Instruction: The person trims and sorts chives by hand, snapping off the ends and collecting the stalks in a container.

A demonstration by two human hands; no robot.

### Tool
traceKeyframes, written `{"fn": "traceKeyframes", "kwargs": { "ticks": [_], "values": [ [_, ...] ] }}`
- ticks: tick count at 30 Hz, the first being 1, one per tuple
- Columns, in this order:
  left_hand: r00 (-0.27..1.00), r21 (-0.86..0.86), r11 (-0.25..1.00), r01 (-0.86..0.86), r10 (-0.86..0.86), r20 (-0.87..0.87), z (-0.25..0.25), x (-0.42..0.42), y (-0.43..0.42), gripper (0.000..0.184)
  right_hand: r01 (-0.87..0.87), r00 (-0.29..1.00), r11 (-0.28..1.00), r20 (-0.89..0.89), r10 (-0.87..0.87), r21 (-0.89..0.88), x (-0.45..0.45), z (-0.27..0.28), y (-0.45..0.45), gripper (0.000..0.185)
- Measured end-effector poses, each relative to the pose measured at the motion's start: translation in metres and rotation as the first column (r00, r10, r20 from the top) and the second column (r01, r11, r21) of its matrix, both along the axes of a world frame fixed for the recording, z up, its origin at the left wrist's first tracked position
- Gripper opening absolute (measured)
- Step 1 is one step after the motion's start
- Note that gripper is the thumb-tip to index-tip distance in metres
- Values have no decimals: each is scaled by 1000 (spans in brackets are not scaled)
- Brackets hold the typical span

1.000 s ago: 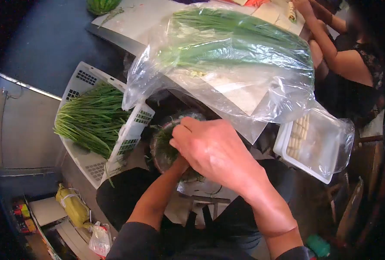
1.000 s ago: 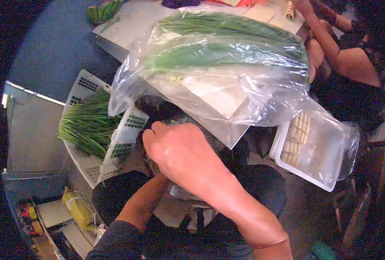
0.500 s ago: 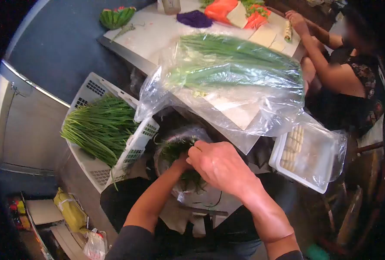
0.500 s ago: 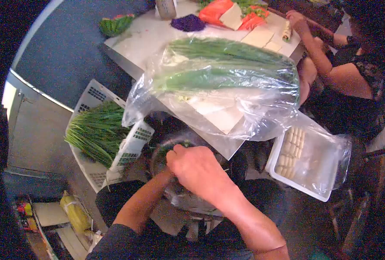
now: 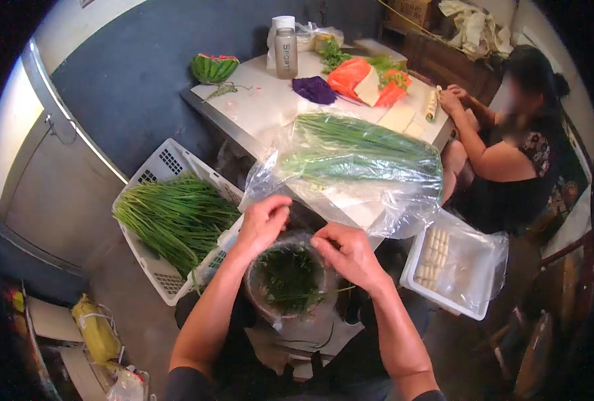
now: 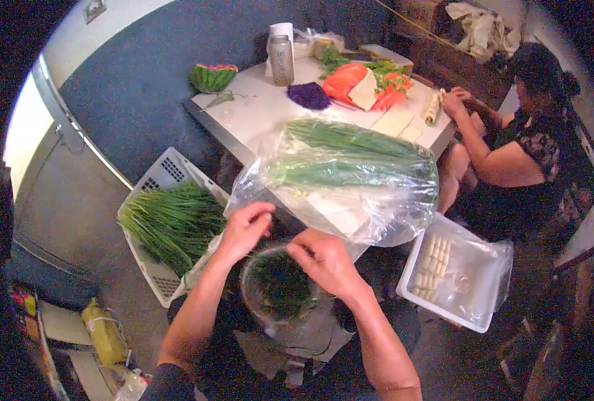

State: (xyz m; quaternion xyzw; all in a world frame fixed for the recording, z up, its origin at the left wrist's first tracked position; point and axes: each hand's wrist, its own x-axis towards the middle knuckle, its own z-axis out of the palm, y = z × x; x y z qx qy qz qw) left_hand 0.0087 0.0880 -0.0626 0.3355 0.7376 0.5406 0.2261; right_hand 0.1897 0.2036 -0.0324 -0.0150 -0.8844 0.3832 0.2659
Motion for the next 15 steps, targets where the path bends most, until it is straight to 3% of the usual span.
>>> {"fn": "traceKeyframes", "kwargs": {
  "ticks": [2, 4, 6, 7, 10, 14, 15],
  "values": [
    [998, 87, 995, -38, 41, -40, 13, -12, 7, 26, 139, 989, 958, 83, -122, -251, -4, -5, 1, 15],
    [994, 164, 983, -77, 89, -68, 15, -24, 14, 28, 119, 991, 966, 84, -102, -230, -9, -1, 5, 17],
    [977, 352, 928, -126, 178, -119, 16, -36, 23, 36, 150, 982, 976, 142, -128, -159, -18, 7, 13, 16],
    [993, 398, 913, -93, 115, -32, 19, -42, 25, 43, 147, 979, 962, 169, -110, -229, -25, 15, 16, 15],
    [993, 395, 912, -111, 113, 17, 29, -54, 30, 44, 192, 977, 975, 117, -179, -109, -52, 22, 31, 15],
    [989, 387, 911, -144, 118, 91, 30, -66, 33, 47, 251, 951, 956, 220, -215, -152, -83, 32, 44, 17],
    [988, 333, 932, -139, 109, 107, 28, -70, 33, 47, 243, 961, 970, 130, -244, 26, -92, 14, 59, 16]
  ]
}}
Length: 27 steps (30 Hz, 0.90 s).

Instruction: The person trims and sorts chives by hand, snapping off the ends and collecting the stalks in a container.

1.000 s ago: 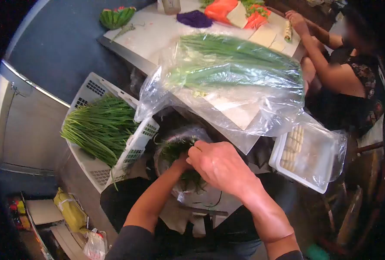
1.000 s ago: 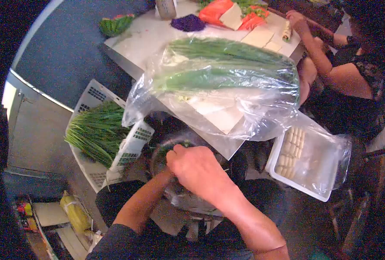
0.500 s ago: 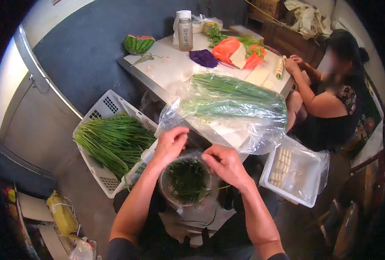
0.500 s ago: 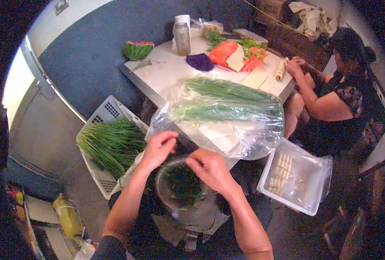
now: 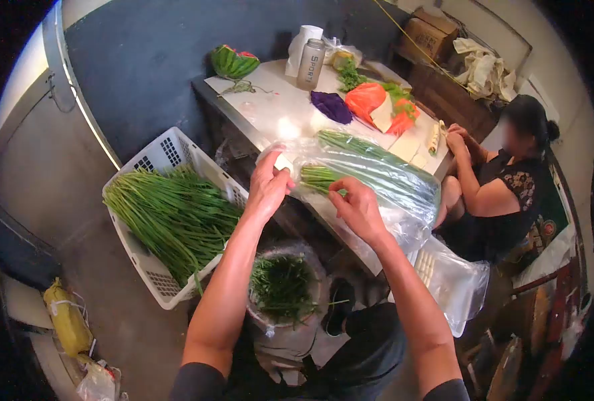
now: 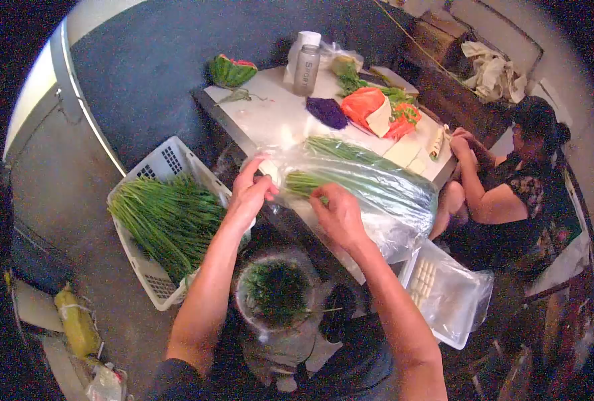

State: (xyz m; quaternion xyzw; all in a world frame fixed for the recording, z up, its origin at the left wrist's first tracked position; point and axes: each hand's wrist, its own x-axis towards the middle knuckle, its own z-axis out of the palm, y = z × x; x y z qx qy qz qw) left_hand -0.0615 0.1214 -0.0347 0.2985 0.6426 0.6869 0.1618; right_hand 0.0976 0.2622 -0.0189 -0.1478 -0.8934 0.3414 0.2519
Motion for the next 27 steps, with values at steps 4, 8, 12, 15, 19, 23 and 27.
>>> {"fn": "traceKeyframes", "kwargs": {
  "ticks": [4, 8, 12, 15, 19, 23, 27],
  "values": [
    [989, -143, 986, -81, 63, -131, -11, -5, -1, 43, -33, 999, 969, -21, 39, 247, -22, 1, -1, 14],
    [998, -121, 992, -39, 32, -57, -12, -5, -5, 41, -49, 997, 881, 72, 17, 471, -39, 0, -12, 13],
    [999, -115, 993, -19, 15, -36, -9, -5, -13, 40, -4, 987, 857, 139, -79, 515, -47, -5, -12, 13],
    [999, -119, 993, -5, 0, -39, -5, -3, -16, 41, -15, 983, 840, 164, -89, 542, -49, -1, -12, 12],
    [999, -82, 996, -33, 31, -34, -5, -2, -17, 42, -15, 987, 869, 148, -67, 495, -38, 16, -21, 9],
    [998, -94, 994, -48, 44, -48, -6, -1, -18, 44, 12, 999, 901, 27, -26, 434, -18, 35, -30, 9],
    [1000, -127, 992, -24, 24, -3, 15, 10, -26, 30, -82, 997, 980, 14, 80, 179, 1, 74, -54, 11]
  ]
}}
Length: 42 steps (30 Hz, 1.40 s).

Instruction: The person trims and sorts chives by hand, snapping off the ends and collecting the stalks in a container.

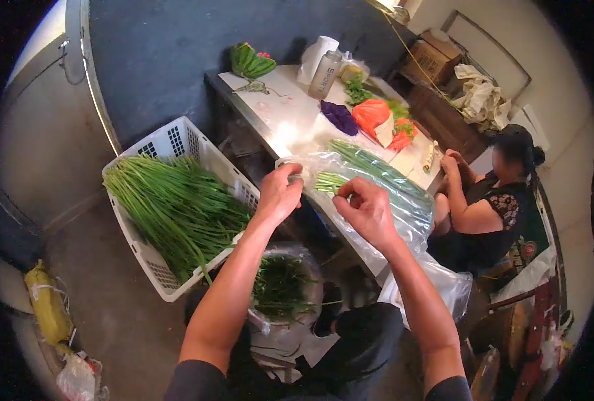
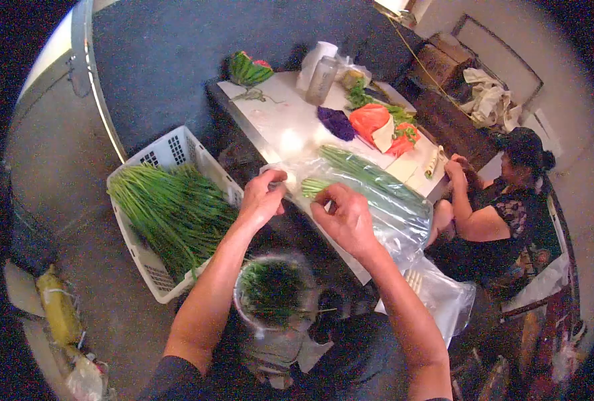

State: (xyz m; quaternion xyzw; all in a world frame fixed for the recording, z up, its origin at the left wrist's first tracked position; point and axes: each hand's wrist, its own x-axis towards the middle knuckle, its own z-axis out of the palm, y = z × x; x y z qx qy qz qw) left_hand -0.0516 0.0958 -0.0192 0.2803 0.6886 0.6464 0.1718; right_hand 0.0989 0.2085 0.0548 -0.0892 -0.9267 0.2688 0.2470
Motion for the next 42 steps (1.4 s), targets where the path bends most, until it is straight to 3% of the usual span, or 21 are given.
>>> {"fn": "traceKeyframes", "kwargs": {
  "ticks": [1, 2, 3, 4, 6, 9, 10, 13, 16, 22, 29, 31, 32, 35, 36, 38, 40, 42],
  "values": [
    [1000, -25, 999, 30, -30, 9, 10, 5, -4, 23, 2, 1000, 1000, 1, -2, 6, 2, 8, -5, 11],
    [999, -21, 999, 32, -32, 9, 16, 9, -8, 23, -37, 999, 966, 7, 40, -256, 3, 14, -10, 12],
    [983, 103, 983, 149, -159, 96, 20, 14, -14, 20, -71, 997, 862, 1, 83, -501, 3, 20, -15, 13],
    [942, 233, 940, 250, -291, 164, 23, 19, -20, 17, -72, 997, 864, -1, 83, -499, 4, 27, -20, 13],
    [907, 286, 907, 308, -371, 198, 23, 27, -30, 16, -147, 987, 660, -67, 145, -737, 3, 36, -28, 14],
    [769, 562, 742, 367, -582, 266, 9, 33, -41, 18, -215, 973, 532, -133, 188, -819, 1, 36, -39, 12],
    [772, 562, 743, 363, -578, 265, 9, 34, -46, 18, -239, 965, 470, -156, 210, -849, 2, 36, -42, 10],
    [626, 632, 613, 475, -739, 247, 7, 35, -57, 23, -245, 961, 384, -170, 218, -890, 2, 38, -49, 8],
    [589, 684, 602, 412, -749, 304, 15, 38, -64, 19, -270, 953, 326, -203, 226, -906, 1, 34, -50, 8],
    [573, 795, 532, 293, -763, 300, 14, 41, -71, 24, -264, 951, 329, -188, 247, -907, -2, 42, -69, 9],
    [556, 858, 413, 306, -809, 191, 9, 31, -77, 16, -317, 935, 339, -232, 266, -886, -11, 33, -80, 11],
    [630, 854, 428, 297, -760, 162, 18, 26, -81, 18, -262, 964, 551, -192, 182, -793, -15, 25, -82, 16],
    [696, 852, 436, 290, -707, 125, 21, 23, -82, 21, -265, 963, 546, -194, 186, -795, -15, 19, -80, 16],
    [706, 889, 406, 211, -693, 149, 23, 9, -91, 18, -54, 995, 705, 18, 94, -707, -9, -6, -77, 23],
    [702, 913, 376, 159, -693, 163, 24, 6, -93, 16, -55, 995, 703, 16, 95, -709, -6, -17, -76, 23],
    [738, 897, 433, 90, -633, 232, 24, 5, -96, 10, -43, 961, 602, 131, 243, -798, 2, -45, -74, 21],
    [822, 795, 600, 83, -492, 286, 24, 4, -98, 7, -15, 941, 618, 197, 273, -786, 13, -70, -74, 20],
    [843, 737, 655, 167, -482, 238, 23, 2, -98, 5, 9, 917, 636, 260, 303, -772, 18, -77, -74, 20]
  ]
}}
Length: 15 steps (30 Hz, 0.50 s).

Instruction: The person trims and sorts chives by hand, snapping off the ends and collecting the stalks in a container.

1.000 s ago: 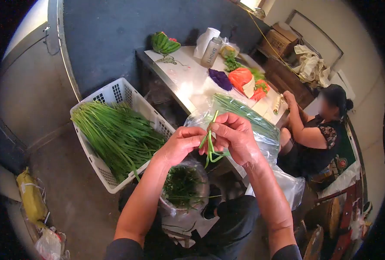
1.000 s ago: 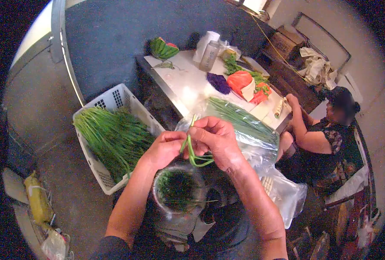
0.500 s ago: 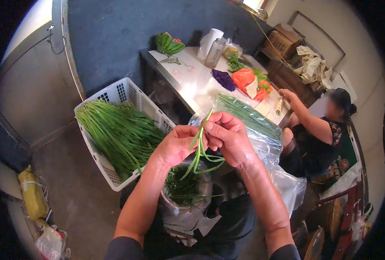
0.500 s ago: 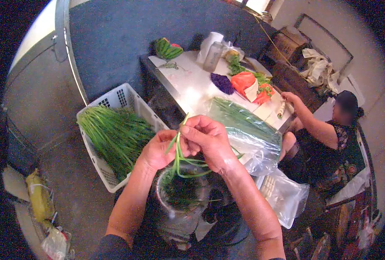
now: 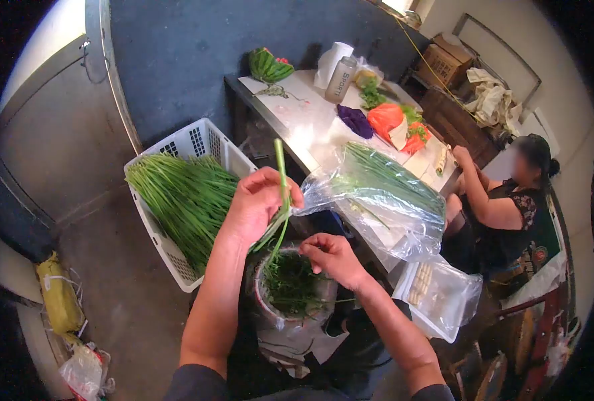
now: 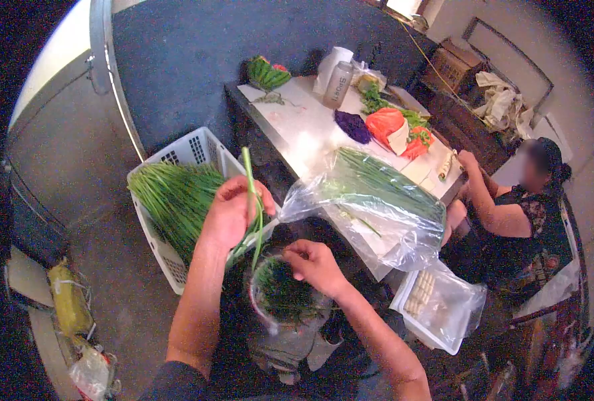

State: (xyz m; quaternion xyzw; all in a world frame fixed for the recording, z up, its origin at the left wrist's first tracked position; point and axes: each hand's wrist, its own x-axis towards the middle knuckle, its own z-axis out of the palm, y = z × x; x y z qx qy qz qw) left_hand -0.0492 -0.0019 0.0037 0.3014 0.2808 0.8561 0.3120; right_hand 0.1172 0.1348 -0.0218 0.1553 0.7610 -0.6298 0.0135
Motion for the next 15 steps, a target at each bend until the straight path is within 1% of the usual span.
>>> {"fn": "traceKeyframes", "kwargs": {
  "ticks": [2, 3, 4, 6, 7, 8, 10, 11, 12, 14, 15],
  "values": [
    [995, -152, 988, -10, -5, -98, 2, 9, 3, 6, 101, 988, 995, -116, -99, 14, 6, 3, 1, 18],
    [985, -169, 984, -56, 28, -168, 0, 12, 8, 7, 162, 967, 985, -191, -170, -55, 5, 8, 1, 19],
    [985, -171, 984, -47, 17, -170, -1, 14, 11, 7, 172, 965, 983, -191, -180, -58, 5, 16, 3, 19],
    [979, -270, 962, -47, -9, -206, 2, 20, 15, 10, 263, 923, 963, -273, -271, -65, 5, 34, 6, 18],
    [975, -290, 956, -36, -30, -220, -1, 22, 18, 10, 299, 905, 953, -301, -301, -53, 5, 40, 5, 18],
    [975, -291, 956, -30, -37, -220, -1, 24, 20, 10, 305, 903, 951, -301, -307, -55, 4, 45, 3, 18],
    [954, -354, 934, -44, -66, -292, -1, 30, 24, 10, 320, 844, 941, -419, -335, -107, 3, 50, 1, 18],
    [951, -397, 916, -54, -75, -301, -2, 33, 26, 10, 325, 842, 939, -417, -341, -111, 3, 49, 1, 18],
    [951, -400, 915, -50, -80, -300, -3, 36, 27, 10, 328, 842, 939, -419, -341, -104, 2, 48, 1, 18],
    [925, -435, 894, -106, -72, -374, -6, 38, 30, 11, 333, 839, 938, -421, -343, -101, 3, 44, 3, 19],
    [924, -437, 893, -105, -75, -375, -6, 39, 30, 11, 348, 850, 935, -401, -342, -60, 4, 42, 4, 18]
  ]
}}
